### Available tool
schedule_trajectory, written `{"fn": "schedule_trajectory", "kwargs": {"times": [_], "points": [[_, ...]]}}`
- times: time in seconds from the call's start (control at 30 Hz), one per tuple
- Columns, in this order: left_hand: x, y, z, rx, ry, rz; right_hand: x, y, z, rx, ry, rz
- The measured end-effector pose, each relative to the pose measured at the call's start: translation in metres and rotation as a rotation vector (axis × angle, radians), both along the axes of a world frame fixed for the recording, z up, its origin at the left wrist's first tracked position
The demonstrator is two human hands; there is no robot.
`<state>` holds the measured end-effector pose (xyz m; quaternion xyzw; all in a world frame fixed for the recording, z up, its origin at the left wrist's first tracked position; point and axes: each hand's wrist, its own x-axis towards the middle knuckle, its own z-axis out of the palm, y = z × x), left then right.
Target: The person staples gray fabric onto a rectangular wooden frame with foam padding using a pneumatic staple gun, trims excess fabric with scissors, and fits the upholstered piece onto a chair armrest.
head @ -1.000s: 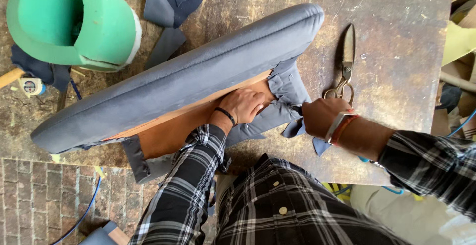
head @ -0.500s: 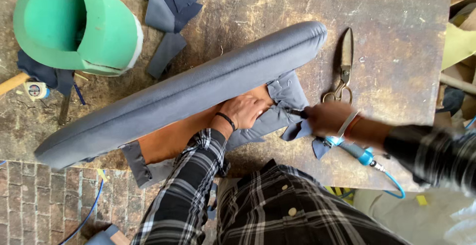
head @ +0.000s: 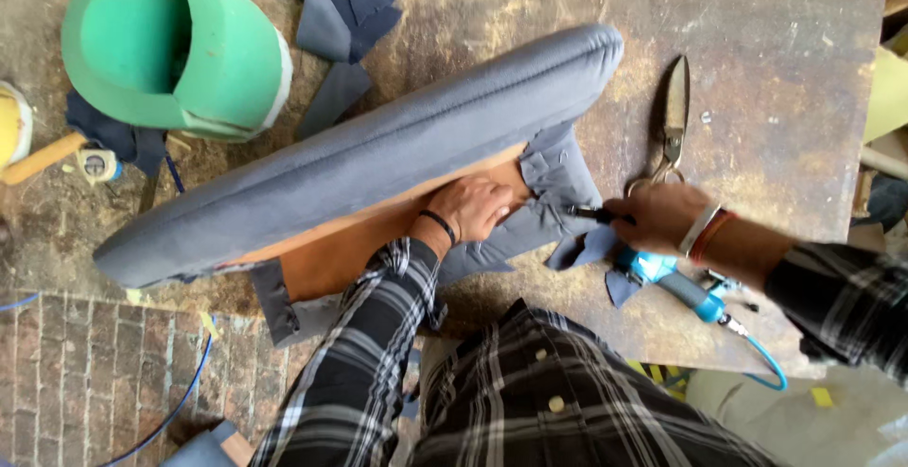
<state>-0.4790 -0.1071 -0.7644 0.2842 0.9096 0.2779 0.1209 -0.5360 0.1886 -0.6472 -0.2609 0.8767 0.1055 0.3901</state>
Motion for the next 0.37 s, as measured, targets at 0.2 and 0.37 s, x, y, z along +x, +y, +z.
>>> {"fn": "schedule_trajectory", "kwargs": {"times": [0.2, 0.37], "points": [[0.001, -0.001, -0.003, 0.077, 0.083, -0.003, 0.003, -0.018, 0.013, 0.014, -0.016, 0.027], [-0.001, -0.002, -0.006, 0.047, 0.040, -0.006, -0.014, -0.044, 0.030, 0.169, -0.113, 0.129]]}}
